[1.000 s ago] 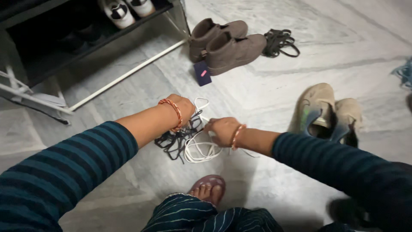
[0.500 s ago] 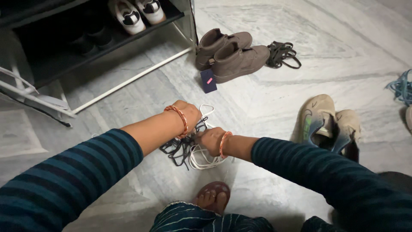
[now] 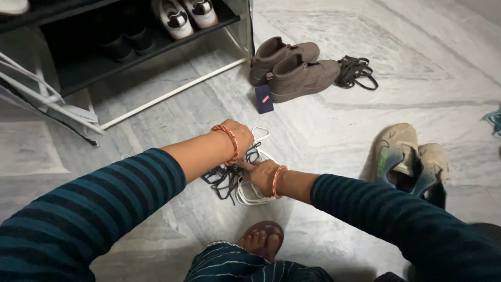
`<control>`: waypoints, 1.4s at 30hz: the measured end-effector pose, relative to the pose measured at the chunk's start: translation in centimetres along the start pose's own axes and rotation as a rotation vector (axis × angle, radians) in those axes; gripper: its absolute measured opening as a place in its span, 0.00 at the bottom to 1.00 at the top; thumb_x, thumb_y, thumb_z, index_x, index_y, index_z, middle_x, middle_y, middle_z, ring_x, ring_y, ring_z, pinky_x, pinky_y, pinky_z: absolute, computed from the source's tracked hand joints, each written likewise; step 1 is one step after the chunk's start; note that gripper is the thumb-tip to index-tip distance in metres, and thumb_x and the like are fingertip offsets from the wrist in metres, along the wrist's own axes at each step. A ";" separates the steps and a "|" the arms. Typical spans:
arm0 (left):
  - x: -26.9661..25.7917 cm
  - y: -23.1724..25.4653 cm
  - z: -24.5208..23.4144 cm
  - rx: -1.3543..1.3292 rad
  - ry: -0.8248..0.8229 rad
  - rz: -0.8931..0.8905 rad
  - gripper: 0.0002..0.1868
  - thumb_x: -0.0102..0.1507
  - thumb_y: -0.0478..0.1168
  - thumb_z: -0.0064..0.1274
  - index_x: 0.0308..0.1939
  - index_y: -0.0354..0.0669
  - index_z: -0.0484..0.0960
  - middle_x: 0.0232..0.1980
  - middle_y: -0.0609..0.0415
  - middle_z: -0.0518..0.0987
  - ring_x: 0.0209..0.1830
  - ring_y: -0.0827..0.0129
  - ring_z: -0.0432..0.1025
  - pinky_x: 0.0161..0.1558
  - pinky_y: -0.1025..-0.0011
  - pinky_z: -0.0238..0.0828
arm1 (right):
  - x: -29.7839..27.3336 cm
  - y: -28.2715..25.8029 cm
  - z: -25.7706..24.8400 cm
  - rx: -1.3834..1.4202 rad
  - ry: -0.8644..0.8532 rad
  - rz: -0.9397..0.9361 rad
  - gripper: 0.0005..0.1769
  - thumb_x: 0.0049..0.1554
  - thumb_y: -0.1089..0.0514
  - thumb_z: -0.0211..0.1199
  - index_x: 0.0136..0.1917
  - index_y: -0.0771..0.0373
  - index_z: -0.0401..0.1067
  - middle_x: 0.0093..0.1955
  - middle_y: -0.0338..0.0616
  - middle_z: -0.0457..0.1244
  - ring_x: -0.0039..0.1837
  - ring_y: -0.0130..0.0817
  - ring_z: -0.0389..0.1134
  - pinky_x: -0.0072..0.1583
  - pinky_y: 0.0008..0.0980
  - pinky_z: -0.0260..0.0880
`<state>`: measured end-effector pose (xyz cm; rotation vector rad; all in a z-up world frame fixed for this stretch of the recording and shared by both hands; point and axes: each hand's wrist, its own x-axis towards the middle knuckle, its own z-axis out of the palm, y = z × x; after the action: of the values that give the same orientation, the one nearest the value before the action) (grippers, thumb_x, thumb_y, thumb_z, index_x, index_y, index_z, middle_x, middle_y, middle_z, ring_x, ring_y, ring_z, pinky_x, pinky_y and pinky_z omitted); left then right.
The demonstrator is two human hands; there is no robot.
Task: The person sits on the floor and organizes several pairs of shoes and their laces. They remove laces from some shoes, sort the laces by color, and then re-lace the shoes, placing them neatly on the floor.
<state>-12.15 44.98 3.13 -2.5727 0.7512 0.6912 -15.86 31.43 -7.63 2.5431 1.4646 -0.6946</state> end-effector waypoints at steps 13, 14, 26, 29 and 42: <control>-0.7 -1.1 -0.2 -0.129 0.006 -0.038 0.29 0.55 0.51 0.69 0.55 0.43 0.81 0.54 0.46 0.82 0.57 0.56 0.78 0.54 0.60 0.76 | -1.6 3.4 -3.2 0.633 0.716 0.015 0.20 0.47 0.66 0.64 0.54 0.56 0.81 0.50 0.45 0.72 0.47 0.43 0.74 0.51 0.39 0.74; -0.7 -1.4 -0.2 -0.245 0.015 -0.072 0.34 0.52 0.52 0.71 0.58 0.43 0.78 0.55 0.46 0.82 0.57 0.54 0.77 0.55 0.59 0.75 | -1.8 3.8 -3.7 0.740 0.759 0.032 0.17 0.47 0.65 0.66 0.52 0.58 0.81 0.47 0.46 0.72 0.45 0.40 0.74 0.50 0.37 0.74; 2.8 -4.6 3.6 -0.934 0.117 0.062 0.34 0.46 0.60 0.71 0.46 0.40 0.86 0.46 0.51 0.86 0.47 0.65 0.80 0.53 0.70 0.75 | -4.9 7.7 -10.2 1.612 0.946 0.225 0.08 0.52 0.66 0.64 0.45 0.65 0.81 0.42 0.45 0.74 0.43 0.29 0.76 0.46 0.32 0.78; 3.2 -4.7 4.9 -0.900 0.067 0.038 0.25 0.50 0.57 0.69 0.39 0.40 0.89 0.41 0.53 0.87 0.43 0.66 0.79 0.50 0.69 0.74 | -6.2 9.5 -11.3 1.595 1.114 0.284 0.07 0.54 0.64 0.64 0.45 0.65 0.80 0.42 0.45 0.73 0.43 0.30 0.76 0.45 0.32 0.78; 3.4 -3.3 4.6 -0.724 0.173 -0.123 0.51 0.47 0.58 0.73 0.67 0.39 0.69 0.60 0.38 0.78 0.61 0.53 0.73 0.63 0.64 0.68 | -6.9 11.0 -10.9 1.678 1.216 0.420 0.09 0.51 0.68 0.61 0.45 0.70 0.79 0.42 0.48 0.72 0.43 0.34 0.75 0.44 0.31 0.77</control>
<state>-9.33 48.35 -1.76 -3.3328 0.4281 0.8195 -5.96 23.84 3.87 4.8413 -0.2592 -0.1147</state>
